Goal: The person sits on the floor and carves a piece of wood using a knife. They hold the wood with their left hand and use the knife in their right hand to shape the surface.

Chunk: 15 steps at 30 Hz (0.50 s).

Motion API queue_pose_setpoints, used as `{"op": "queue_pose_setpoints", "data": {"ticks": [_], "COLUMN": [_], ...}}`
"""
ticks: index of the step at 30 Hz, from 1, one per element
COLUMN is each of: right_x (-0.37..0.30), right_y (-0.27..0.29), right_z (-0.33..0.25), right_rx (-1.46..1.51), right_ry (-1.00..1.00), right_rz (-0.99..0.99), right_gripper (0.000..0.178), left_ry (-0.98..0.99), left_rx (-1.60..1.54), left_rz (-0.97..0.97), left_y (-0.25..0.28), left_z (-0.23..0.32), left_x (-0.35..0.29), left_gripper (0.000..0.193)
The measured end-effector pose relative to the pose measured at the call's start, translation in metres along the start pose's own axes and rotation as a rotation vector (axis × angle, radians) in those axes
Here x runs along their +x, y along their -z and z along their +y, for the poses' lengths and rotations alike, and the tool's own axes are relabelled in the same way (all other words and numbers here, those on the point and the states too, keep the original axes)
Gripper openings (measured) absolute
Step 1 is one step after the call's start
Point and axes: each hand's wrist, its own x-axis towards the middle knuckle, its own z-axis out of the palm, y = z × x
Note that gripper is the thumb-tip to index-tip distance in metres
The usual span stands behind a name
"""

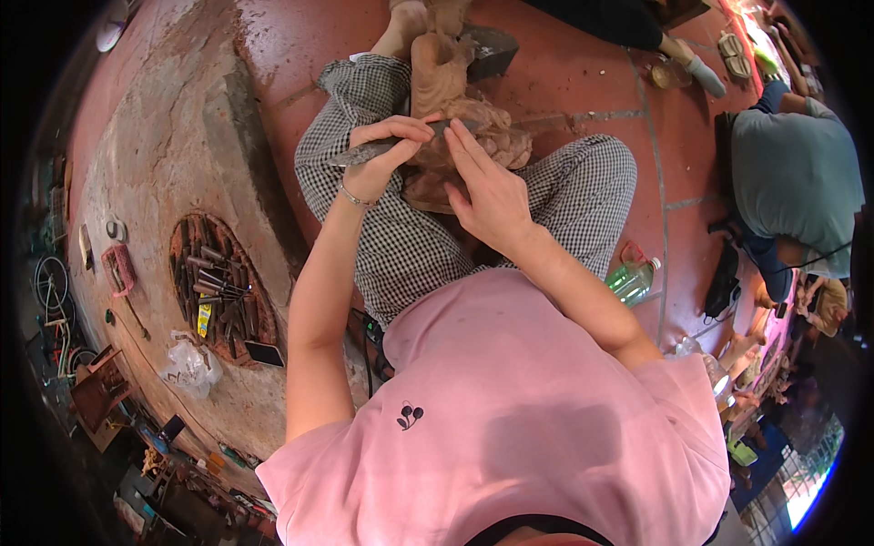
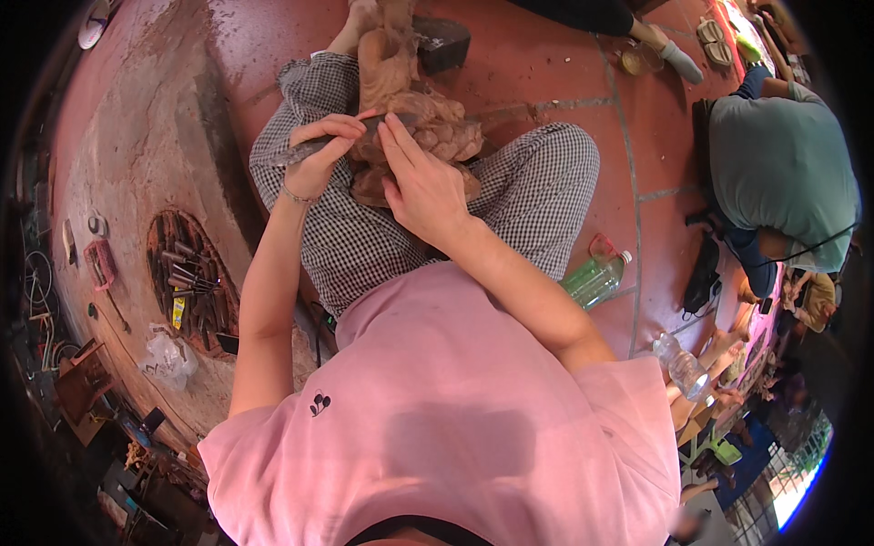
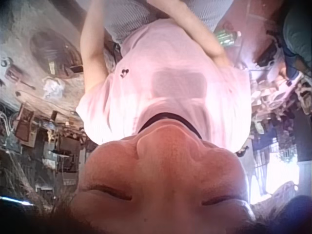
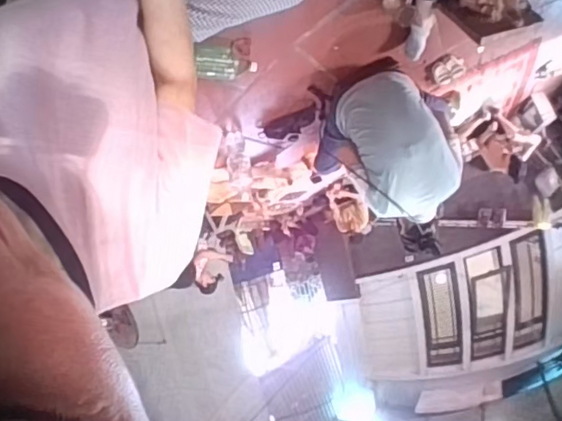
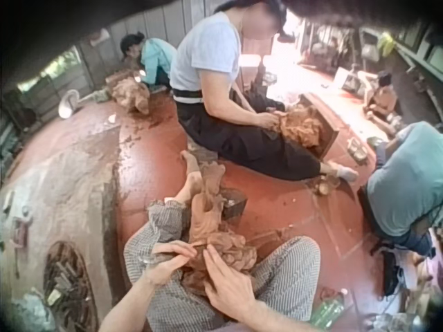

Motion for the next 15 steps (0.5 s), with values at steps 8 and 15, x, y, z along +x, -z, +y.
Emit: {"op": "queue_pose_setpoints", "data": {"ticks": [8,15], "right_x": [-0.013,-0.011], "right_y": [0.001,0.000], "right_z": [0.006,0.005], "right_rx": [-0.041,-0.035], "right_ry": [-0.027,-0.034], "right_rz": [-0.115,-0.089], "right_gripper": [0.077,0.078], "left_ry": [-0.086,-0.146], "left_rx": [0.157,0.228], "left_rz": [-0.038,0.038], "left_y": [-0.007,-0.021], "left_z": [0.002,0.009], "left_x": [-0.012,-0.017], "left_gripper": [0.013,0.014]}}
